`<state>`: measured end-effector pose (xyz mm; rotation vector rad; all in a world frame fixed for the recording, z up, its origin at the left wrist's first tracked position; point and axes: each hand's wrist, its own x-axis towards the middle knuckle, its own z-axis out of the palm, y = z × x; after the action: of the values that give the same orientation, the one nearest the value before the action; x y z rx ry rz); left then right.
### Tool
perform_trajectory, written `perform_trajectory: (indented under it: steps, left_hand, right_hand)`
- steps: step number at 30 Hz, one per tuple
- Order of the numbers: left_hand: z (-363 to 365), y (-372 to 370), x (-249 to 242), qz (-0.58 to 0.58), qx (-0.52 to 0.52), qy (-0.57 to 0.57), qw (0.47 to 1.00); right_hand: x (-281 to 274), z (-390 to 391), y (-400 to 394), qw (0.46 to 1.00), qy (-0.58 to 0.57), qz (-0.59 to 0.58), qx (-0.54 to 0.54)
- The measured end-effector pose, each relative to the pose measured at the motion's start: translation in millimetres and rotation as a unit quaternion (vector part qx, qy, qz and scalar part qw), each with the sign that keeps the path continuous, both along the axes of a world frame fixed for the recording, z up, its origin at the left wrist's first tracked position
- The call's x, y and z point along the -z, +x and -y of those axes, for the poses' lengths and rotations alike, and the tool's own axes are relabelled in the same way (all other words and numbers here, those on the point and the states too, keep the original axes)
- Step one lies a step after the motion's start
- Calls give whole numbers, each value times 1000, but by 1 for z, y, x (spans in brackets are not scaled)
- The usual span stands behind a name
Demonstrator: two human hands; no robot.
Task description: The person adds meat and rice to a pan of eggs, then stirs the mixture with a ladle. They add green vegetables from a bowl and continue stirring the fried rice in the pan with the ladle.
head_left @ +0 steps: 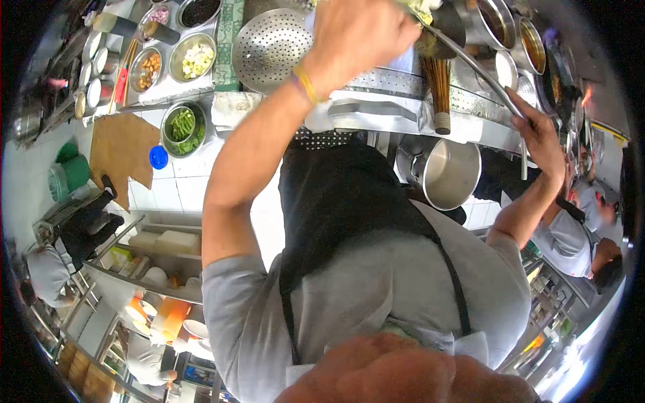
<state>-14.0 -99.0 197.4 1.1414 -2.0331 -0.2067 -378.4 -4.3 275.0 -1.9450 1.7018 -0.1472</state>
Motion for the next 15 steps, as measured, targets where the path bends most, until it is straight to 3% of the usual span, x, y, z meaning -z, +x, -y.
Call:
perform_trajectory:
  steps: [2,5,6,8,12,13,15]
  left_hand:
    - [28,-16,22,-34,-12,-89,995]
    - [-4,-16,98,14,3,13,1000]
    - [-19,-14,111,34,2,87,996]
    - [-45,-4,135,45,42,95,994]
    - [-46,6,63,40,53,78,995]
    - [-26,4,43,13,31,10,999]
    - [7,-6,16,-15,5,-7,1000]
  right_hand:
    - [23,14,9,1000,-22,8,11]
    - [101,23,34,994,-59,-44,82]
    - [97,20,37,993,-62,-49,91]
    - [73,8,29,994,-68,-37,77]
    - [8,-3,-27,999,20,34,-1]
    - [4,1,-22,1000,9,20,-10]
    - [-2,6,-10,1000,-17,-10,-24]
